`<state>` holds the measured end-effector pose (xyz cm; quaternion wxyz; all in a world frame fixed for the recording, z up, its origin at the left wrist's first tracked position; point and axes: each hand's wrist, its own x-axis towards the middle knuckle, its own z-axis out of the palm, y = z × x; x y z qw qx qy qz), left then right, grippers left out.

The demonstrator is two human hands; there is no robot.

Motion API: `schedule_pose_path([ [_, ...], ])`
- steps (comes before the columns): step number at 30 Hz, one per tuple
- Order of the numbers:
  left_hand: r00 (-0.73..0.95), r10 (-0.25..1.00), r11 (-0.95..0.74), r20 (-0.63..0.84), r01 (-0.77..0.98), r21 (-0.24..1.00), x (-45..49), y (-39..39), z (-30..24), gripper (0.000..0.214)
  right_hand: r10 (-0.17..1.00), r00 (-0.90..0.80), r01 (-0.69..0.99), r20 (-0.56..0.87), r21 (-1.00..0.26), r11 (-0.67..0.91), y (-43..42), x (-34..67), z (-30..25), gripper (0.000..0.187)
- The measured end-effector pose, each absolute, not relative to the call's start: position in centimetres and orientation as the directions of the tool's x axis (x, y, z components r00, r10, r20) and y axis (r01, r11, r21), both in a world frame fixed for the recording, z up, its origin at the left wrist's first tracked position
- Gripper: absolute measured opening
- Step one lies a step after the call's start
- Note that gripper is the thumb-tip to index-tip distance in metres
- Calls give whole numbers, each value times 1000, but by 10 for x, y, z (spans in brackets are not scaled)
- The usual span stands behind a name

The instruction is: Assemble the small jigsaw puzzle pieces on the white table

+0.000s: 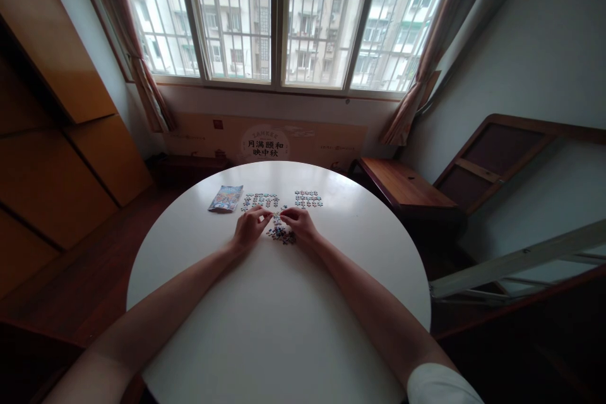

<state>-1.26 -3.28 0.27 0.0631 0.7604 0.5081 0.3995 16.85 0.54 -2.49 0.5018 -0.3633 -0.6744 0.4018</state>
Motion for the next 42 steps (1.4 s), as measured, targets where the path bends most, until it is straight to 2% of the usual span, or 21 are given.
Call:
schedule_pose_path([
  [9,210,815,-485,540,756,439,-10,-38,5,27,888,-244,120,390,-897,426,4,168,-24,21],
  [18,204,822,-491,532,727,480,-12,-36,5,27,886,-238,168,397,-882,440,3,168,-22,18],
  [42,234,834,-491,499,729,478,-12,-35,5,26,874,-253,244,415,-847,473,0,168,-21,17],
])
